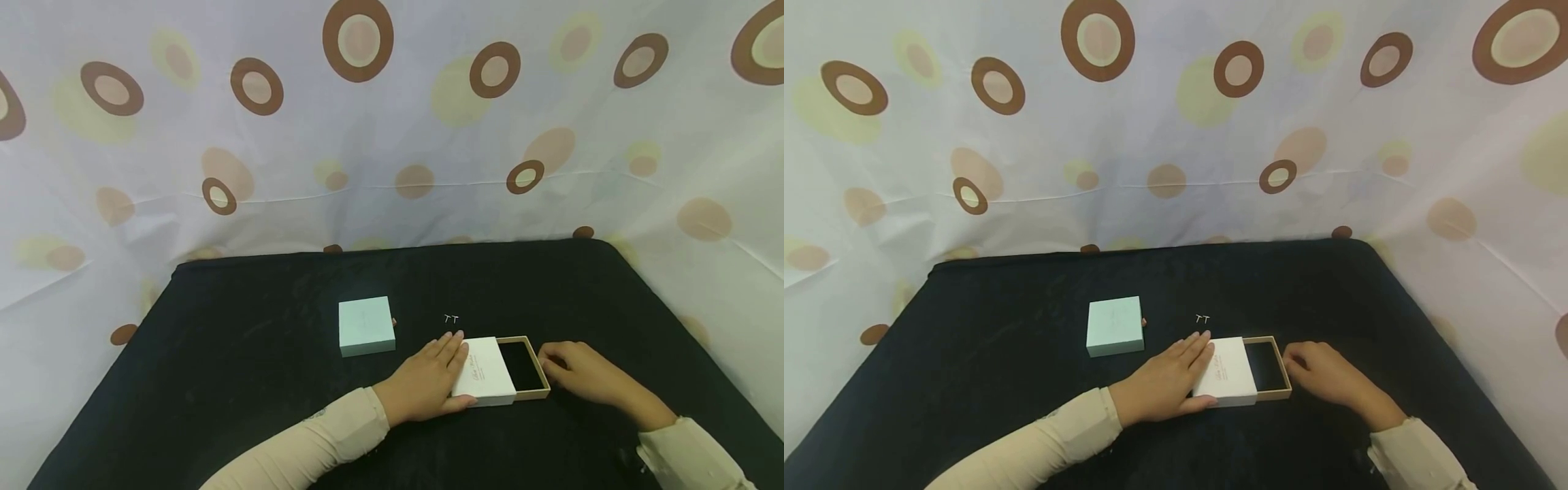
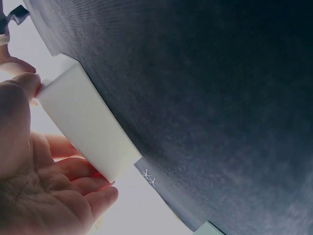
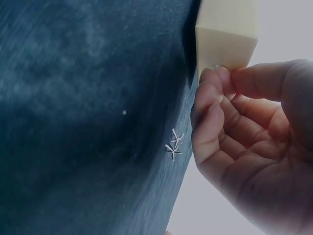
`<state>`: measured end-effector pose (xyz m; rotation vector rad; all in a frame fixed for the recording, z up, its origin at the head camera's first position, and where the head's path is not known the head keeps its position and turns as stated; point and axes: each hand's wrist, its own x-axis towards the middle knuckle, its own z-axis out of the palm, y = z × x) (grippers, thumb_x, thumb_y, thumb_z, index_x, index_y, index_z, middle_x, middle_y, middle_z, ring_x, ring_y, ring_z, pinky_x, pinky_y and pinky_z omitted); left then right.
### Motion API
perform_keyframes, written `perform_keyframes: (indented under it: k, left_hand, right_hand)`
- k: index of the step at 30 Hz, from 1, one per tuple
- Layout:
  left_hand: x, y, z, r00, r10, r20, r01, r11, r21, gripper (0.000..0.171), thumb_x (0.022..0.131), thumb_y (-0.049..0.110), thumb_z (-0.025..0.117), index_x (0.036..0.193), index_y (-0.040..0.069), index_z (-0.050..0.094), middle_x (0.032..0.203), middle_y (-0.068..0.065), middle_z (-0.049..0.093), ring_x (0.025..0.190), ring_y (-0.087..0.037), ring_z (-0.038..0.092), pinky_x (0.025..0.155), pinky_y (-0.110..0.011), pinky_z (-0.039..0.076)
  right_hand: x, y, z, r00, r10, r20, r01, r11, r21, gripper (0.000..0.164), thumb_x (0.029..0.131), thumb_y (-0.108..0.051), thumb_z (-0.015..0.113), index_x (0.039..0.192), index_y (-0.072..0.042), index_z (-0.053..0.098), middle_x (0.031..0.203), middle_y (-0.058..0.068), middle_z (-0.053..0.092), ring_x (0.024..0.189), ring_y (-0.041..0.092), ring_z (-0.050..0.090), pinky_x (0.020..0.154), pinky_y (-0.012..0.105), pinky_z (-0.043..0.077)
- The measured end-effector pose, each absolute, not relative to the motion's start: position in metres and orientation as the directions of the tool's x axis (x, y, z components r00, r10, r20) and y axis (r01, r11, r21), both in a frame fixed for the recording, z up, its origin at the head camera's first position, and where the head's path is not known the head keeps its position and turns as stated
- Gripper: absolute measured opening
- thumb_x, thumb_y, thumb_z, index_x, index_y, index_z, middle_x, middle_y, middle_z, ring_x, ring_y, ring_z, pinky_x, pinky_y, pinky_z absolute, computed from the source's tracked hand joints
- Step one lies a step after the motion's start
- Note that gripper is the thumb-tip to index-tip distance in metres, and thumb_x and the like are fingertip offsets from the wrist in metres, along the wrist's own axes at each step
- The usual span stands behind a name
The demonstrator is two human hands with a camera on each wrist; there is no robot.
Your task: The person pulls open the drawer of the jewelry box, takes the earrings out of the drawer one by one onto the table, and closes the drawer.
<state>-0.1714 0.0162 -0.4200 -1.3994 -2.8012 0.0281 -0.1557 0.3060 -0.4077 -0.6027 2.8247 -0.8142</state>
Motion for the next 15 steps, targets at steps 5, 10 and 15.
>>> perform_keyframes:
  k: [5,10,15]
  left_hand:
    - [-0.1715,0.0155,-0.4201,-0.599,0.801,0.003,0.800,0.599,-0.024,0.078,0.096,0.060,0.038,0.150,0.003,0.030,0.157,-0.013,0.025,0.144,-0.025,0.024,0.115,-0.034,0.025]
    - [-0.1714,0.0157,-0.4193,-0.600,0.800,-0.001,0.800,0.600,-0.032,0.078,0.096,0.060,0.038,0.149,0.004,0.031,0.157,-0.013,0.026,0.144,-0.025,0.025,0.115,-0.034,0.026]
    - [-0.1714,0.0161,-0.4192,-0.600,0.800,-0.007,0.799,0.600,-0.032,0.078,0.096,0.060,0.038,0.150,0.004,0.030,0.157,-0.013,0.025,0.144,-0.025,0.025,0.115,-0.033,0.025]
  right_hand:
    - [-0.1555,0.3039,-0.4082,-0.910,-0.412,-0.029,-0.334,0.775,-0.536,0.022,0.099,-0.011,0.051,0.079,-0.017,0.058,0.058,-0.012,0.045,0.048,0.000,0.037,0.045,0.022,0.036]
    - [-0.1555,0.3030,-0.4086,-0.912,-0.410,-0.028,-0.334,0.779,-0.530,0.021,0.098,-0.010,0.051,0.079,-0.017,0.058,0.059,-0.012,0.046,0.049,0.000,0.039,0.045,0.021,0.036]
    - [-0.1554,0.3024,-0.4081,-0.910,-0.414,-0.024,-0.339,0.777,-0.530,0.022,0.098,-0.010,0.051,0.079,-0.017,0.058,0.059,-0.013,0.045,0.049,0.000,0.038,0.045,0.021,0.036]
